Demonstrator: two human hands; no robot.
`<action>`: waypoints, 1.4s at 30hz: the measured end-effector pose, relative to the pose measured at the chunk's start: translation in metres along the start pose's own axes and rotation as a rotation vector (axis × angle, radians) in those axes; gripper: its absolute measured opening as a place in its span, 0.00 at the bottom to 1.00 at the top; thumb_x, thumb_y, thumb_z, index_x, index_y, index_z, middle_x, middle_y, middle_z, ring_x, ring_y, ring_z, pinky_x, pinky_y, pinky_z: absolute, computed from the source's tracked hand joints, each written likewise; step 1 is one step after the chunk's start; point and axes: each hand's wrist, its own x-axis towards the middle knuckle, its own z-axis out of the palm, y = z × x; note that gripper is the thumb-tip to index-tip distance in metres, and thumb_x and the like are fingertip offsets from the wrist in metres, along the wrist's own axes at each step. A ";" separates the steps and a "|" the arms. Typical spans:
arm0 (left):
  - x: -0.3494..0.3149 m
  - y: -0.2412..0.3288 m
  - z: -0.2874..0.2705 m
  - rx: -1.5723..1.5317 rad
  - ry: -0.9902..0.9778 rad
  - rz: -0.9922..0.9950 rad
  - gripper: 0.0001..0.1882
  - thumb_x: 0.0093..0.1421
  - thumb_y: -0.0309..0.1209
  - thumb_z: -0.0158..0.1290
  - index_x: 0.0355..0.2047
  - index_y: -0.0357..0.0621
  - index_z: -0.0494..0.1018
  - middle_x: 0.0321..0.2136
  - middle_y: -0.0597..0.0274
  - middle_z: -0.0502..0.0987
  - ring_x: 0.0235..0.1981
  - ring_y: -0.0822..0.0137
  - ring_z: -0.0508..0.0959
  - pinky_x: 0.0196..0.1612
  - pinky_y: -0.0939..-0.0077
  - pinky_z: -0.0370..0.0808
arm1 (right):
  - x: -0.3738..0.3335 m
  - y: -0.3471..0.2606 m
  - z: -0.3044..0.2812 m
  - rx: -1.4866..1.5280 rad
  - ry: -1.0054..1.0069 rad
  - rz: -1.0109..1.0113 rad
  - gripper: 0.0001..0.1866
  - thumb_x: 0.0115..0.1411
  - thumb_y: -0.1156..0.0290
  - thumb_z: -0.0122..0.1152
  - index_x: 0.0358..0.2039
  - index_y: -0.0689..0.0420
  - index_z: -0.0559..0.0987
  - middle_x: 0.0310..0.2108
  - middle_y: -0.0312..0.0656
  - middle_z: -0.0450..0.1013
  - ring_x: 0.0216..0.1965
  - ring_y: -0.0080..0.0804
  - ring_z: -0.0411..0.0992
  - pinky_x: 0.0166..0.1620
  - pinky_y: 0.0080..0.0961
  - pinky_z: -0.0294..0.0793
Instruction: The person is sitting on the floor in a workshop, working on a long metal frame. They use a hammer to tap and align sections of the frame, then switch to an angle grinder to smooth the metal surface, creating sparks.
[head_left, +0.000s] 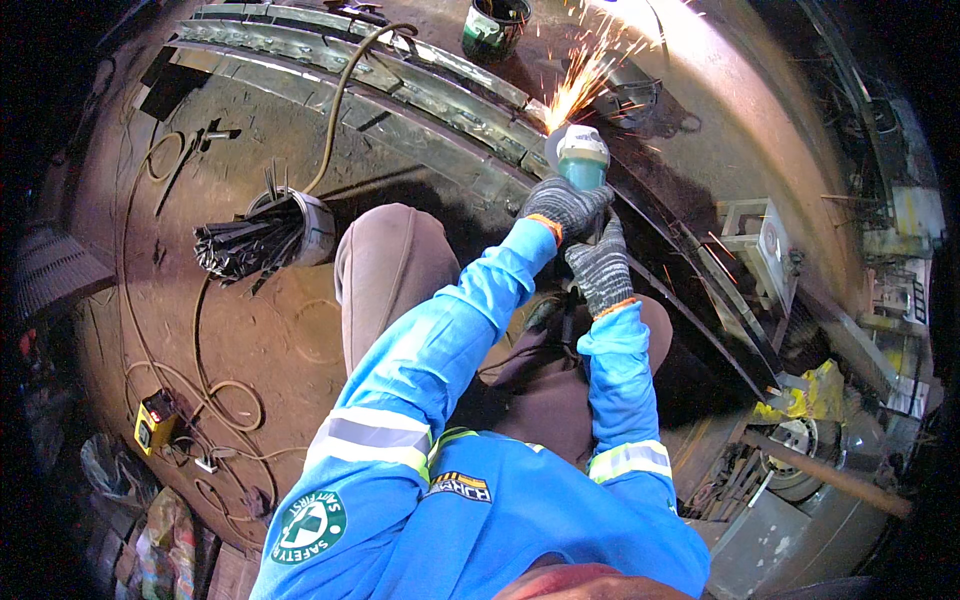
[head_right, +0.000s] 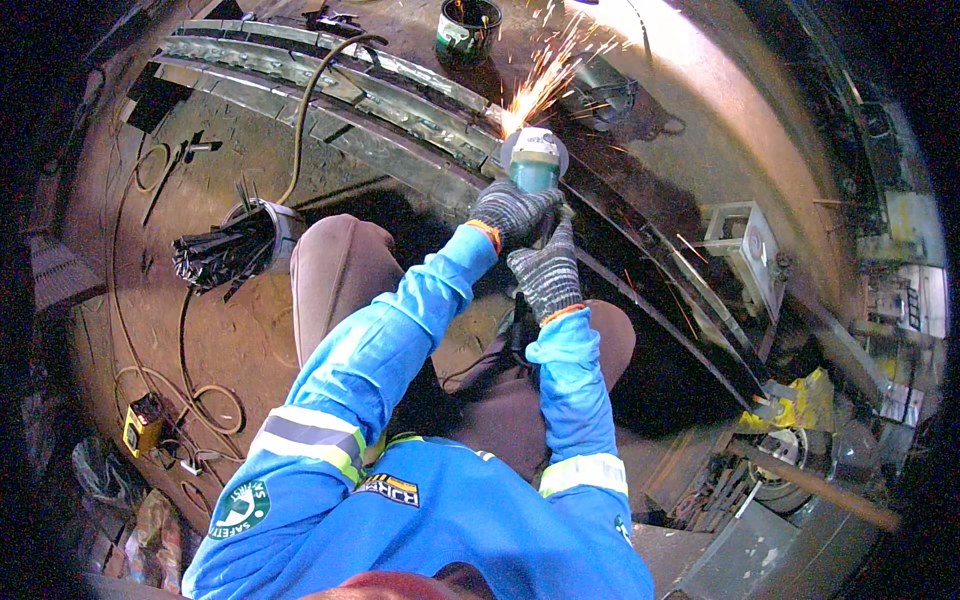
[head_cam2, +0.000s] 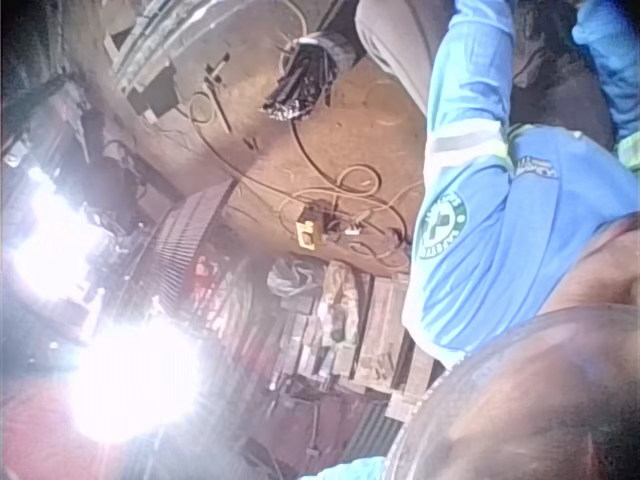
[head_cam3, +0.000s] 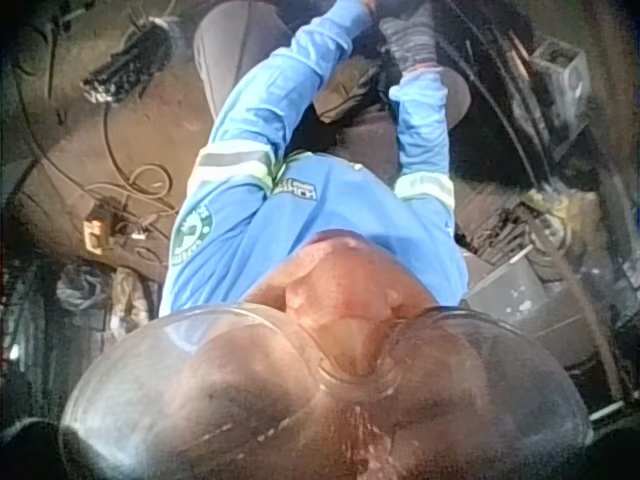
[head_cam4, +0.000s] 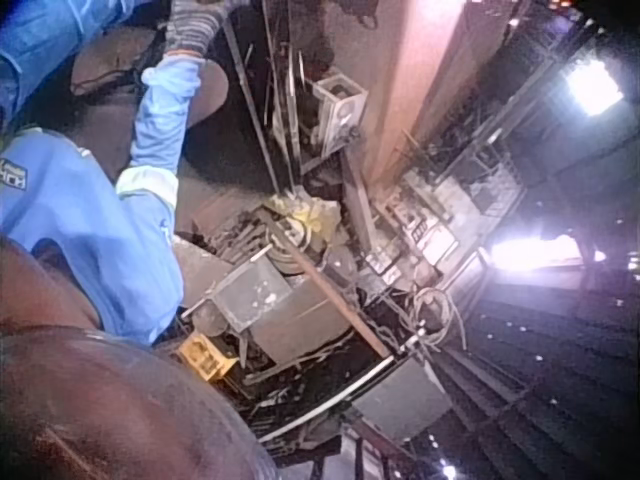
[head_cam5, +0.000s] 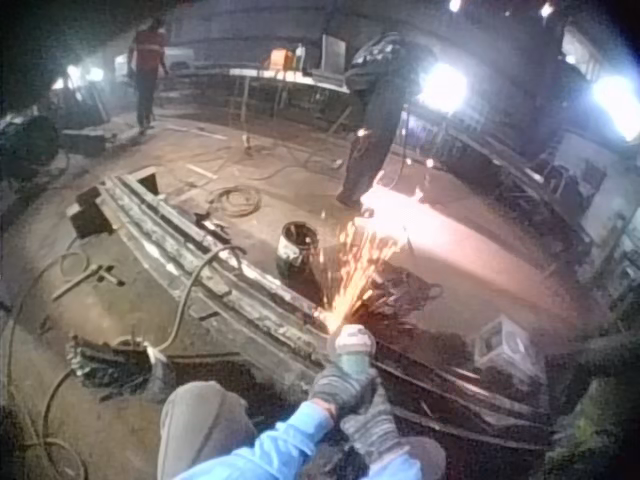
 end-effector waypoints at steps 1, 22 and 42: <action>0.000 0.000 0.000 -0.004 0.000 0.003 0.34 0.45 0.59 0.53 0.28 0.33 0.76 0.27 0.39 0.76 0.33 0.47 0.77 0.39 0.61 0.72 | 0.001 -0.002 0.003 0.129 0.020 0.044 0.36 0.51 0.72 0.55 0.59 0.53 0.50 0.55 0.43 0.62 0.55 0.35 0.61 0.61 0.33 0.57; 0.002 0.000 0.002 -0.034 -0.028 -0.022 0.33 0.45 0.60 0.52 0.28 0.36 0.76 0.29 0.40 0.76 0.36 0.49 0.77 0.39 0.62 0.73 | -0.009 -0.010 0.006 0.149 0.024 0.011 0.35 0.52 0.72 0.54 0.59 0.53 0.52 0.55 0.42 0.62 0.55 0.35 0.61 0.60 0.34 0.59; -0.003 0.002 -0.004 -0.041 -0.010 -0.028 0.37 0.45 0.61 0.52 0.30 0.31 0.75 0.29 0.39 0.76 0.35 0.48 0.77 0.39 0.62 0.72 | -0.004 0.002 -0.007 -0.500 -0.099 -0.179 0.40 0.50 0.72 0.58 0.60 0.54 0.49 0.57 0.42 0.59 0.56 0.35 0.60 0.61 0.31 0.56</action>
